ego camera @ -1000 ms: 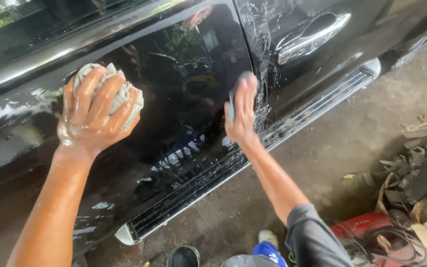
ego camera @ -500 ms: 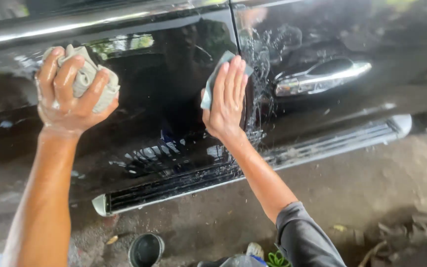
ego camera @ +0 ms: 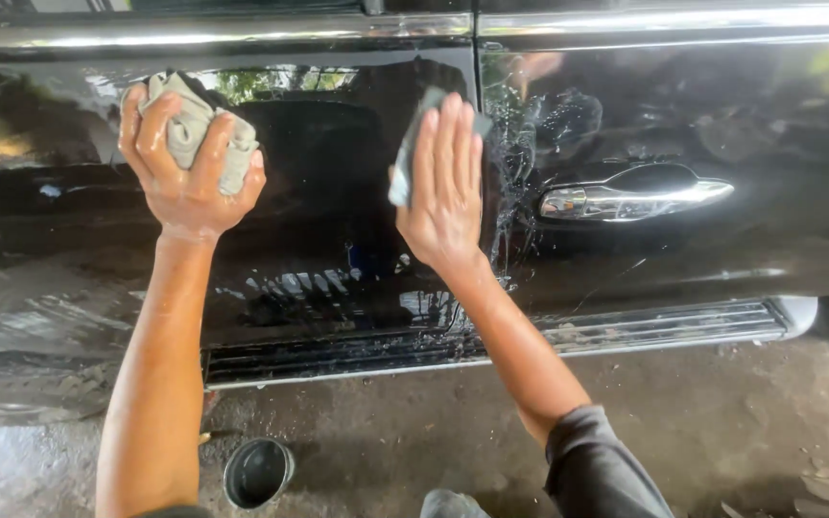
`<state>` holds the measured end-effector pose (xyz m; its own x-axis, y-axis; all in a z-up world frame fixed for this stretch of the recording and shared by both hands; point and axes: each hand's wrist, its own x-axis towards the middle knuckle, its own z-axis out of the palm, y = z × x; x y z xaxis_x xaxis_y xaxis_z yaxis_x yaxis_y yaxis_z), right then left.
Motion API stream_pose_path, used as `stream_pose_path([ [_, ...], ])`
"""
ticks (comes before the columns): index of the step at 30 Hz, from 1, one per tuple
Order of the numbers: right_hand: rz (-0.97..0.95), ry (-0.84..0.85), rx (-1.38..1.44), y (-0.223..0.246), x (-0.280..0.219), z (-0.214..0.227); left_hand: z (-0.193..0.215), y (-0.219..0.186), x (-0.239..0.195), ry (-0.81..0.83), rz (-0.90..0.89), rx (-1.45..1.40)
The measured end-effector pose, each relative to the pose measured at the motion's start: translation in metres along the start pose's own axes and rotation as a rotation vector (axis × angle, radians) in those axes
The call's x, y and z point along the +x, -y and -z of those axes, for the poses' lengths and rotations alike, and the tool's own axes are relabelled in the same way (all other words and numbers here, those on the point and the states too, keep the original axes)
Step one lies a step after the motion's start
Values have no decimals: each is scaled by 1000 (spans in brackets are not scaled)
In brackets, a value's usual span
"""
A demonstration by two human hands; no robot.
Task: The person scrubs the side of a black car with a sponge and a cloth, focusing on the door and lower panels. They repeatedly wipe the soapy surface and rinse the tools in a bucket on the ground.
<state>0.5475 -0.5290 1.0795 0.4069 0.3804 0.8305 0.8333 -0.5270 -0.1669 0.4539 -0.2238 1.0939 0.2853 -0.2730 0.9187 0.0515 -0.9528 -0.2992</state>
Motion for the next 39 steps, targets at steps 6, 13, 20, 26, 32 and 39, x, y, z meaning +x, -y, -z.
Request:
stream_pose_path([
  [6, 46, -83, -69, -10, -39, -19, 0, -1, 2, -31, 15, 11],
  [13, 30, -55, -41, -3, 8, -12, 5, -4, -12, -5, 102, 58],
  [20, 20, 265, 157, -12, -172, -12, 96, -88, -139, 25, 790, -62],
  [26, -730, 515, 676, 0, -247, -34, 98, -214, -308, 301, 1916, -603],
  [32, -1296, 727, 1175, 32, -252, -53, 85, -283, -263, 267, 2229, -1775],
  [39, -875, 795, 961, 12, -221, -28, 51, -328, -278, 58, 2358, -1752],
])
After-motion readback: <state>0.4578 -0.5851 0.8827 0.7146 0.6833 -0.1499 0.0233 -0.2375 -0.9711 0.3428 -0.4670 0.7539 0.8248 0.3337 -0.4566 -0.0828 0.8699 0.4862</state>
